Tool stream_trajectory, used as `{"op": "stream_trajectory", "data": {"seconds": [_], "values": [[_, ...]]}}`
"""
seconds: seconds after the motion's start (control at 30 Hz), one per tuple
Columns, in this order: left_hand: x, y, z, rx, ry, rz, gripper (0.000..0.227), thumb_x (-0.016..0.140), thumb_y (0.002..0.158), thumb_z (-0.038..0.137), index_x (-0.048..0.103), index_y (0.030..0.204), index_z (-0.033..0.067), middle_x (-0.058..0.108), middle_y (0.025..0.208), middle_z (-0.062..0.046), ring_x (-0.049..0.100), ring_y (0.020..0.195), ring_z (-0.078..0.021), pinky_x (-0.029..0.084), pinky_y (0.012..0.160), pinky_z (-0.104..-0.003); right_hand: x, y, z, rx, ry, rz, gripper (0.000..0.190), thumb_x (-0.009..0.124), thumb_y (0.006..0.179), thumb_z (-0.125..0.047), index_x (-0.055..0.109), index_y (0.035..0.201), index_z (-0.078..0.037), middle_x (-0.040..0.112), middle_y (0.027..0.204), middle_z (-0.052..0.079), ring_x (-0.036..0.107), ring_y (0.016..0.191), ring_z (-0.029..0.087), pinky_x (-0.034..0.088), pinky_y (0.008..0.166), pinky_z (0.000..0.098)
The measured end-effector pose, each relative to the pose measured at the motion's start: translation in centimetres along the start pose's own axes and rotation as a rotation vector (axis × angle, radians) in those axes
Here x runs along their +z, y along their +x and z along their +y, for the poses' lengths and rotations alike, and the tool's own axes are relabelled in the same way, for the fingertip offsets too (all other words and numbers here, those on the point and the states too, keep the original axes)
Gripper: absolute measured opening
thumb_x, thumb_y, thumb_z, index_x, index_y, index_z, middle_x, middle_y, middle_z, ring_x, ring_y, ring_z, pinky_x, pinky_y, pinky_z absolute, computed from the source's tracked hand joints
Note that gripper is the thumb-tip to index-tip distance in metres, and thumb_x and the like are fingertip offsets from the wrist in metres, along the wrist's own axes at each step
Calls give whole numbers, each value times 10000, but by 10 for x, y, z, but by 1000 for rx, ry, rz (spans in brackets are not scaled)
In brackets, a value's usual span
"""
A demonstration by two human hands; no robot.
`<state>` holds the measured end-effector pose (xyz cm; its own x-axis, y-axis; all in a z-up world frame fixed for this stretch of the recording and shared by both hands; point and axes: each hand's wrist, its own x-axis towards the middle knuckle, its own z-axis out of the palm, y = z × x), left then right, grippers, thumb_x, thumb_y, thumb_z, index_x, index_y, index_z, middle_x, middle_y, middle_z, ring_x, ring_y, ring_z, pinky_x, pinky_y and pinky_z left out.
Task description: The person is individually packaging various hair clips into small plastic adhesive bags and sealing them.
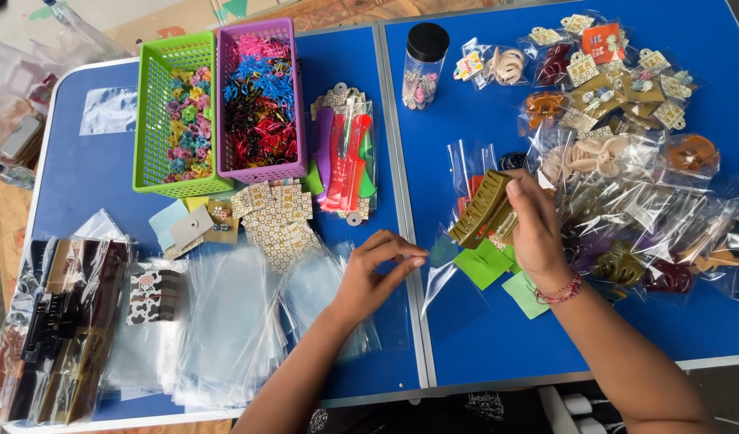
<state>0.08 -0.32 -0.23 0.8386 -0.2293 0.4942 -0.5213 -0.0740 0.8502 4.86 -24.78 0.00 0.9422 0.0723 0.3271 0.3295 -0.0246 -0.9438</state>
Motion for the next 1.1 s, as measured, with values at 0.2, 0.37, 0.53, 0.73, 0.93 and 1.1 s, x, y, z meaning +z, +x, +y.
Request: {"op": "stream_trajectory", "data": {"seconds": [0.2, 0.37, 0.53, 0.73, 0.93, 1.1], "values": [[0, -1, 1, -19, -13, -20, 70, 738, 939, 89, 773, 999, 77, 680, 802, -118, 621, 721, -260, 531, 714, -365, -6, -7, -20, 95, -41, -116, 272, 527, 1049, -206, 679, 1144, -1, 635, 843, 112, 604, 791, 205, 508, 816, 337], [2, -2, 3, -36, -18, -72, 61, 719, 956, 84, 760, 1001, 78, 673, 808, -135, 625, 736, -282, 539, 720, -380, -35, -7, 39, 197, 86, -101, 326, 486, 1079, -295, 663, 1153, -32, 645, 898, 141, 630, 819, 271, 496, 835, 398], [3, 0, 6, -2, -5, -147, 60, 732, 946, 81, 759, 998, 93, 670, 852, -127, 617, 777, -289, 523, 742, -397, -13, -4, 4, 376, 417, -110, 355, 452, 1050, -374, 592, 1186, -78, 612, 932, 73, 608, 839, 193, 518, 772, 377], [2, -3, 4, -5, 27, -186, 66, 757, 937, 102, 775, 999, 110, 675, 887, -126, 635, 801, -298, 519, 743, -400, -22, -8, 30, 190, 267, -317, 389, 479, 1021, -375, 693, 994, -50, 603, 794, 91, 611, 645, 204, 504, 602, 315], [3, -6, -3, -19, 53, -209, 94, 777, 919, 107, 796, 1009, 127, 678, 911, -119, 652, 801, -278, 524, 714, -387, 7, -10, -24, -283, -443, -503, 163, 725, 918, -246, 796, 922, -99, 700, 849, 50, 673, 656, 195, 569, 603, 310], [2, -5, -6, -42, 69, -184, 110, 786, 911, 121, 808, 1016, 141, 683, 906, -98, 678, 778, -262, 552, 702, -367, 8, -9, -26, -335, -533, -559, 47, 768, 867, -186, 788, 840, -153, 736, 873, -8, 749, 729, 215, 615, 667, 347]]}}
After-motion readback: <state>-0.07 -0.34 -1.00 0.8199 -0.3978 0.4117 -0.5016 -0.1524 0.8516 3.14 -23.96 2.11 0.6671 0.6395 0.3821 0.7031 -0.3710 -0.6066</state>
